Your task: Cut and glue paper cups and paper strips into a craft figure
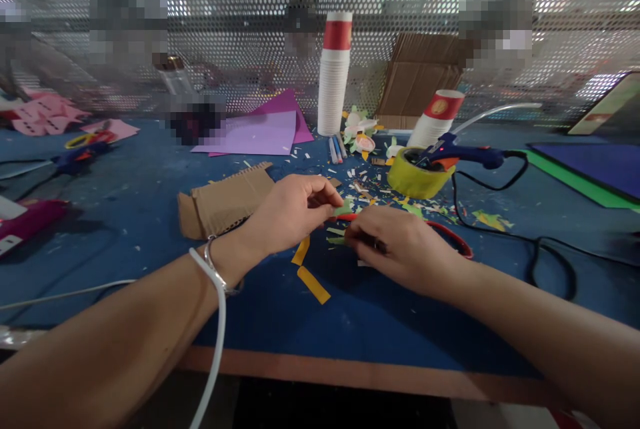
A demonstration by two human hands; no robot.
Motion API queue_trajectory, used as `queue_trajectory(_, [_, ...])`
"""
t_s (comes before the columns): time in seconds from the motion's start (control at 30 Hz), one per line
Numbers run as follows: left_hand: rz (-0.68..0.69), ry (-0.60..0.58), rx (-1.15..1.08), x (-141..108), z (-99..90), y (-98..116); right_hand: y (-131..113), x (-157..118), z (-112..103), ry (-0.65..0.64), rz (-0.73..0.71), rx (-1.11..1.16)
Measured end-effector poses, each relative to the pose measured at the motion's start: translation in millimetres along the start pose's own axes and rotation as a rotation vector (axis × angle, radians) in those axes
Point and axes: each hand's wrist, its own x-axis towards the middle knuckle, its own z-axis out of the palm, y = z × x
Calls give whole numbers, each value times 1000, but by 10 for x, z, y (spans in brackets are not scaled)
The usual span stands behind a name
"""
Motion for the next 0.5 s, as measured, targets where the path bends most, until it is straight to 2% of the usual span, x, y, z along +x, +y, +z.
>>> queue_trajectory(0.27, [-33,-115,-85,-19,16,1,-4,-13,-127,171,131,-28])
queue_trajectory(0.4, [-128,-168,-240,-43,40,74,-2,-4,-122,162,105,-59])
queue_trajectory(0.5, [-195,-164,-333,-57,43,146,0,-6,-115,154,78,-71])
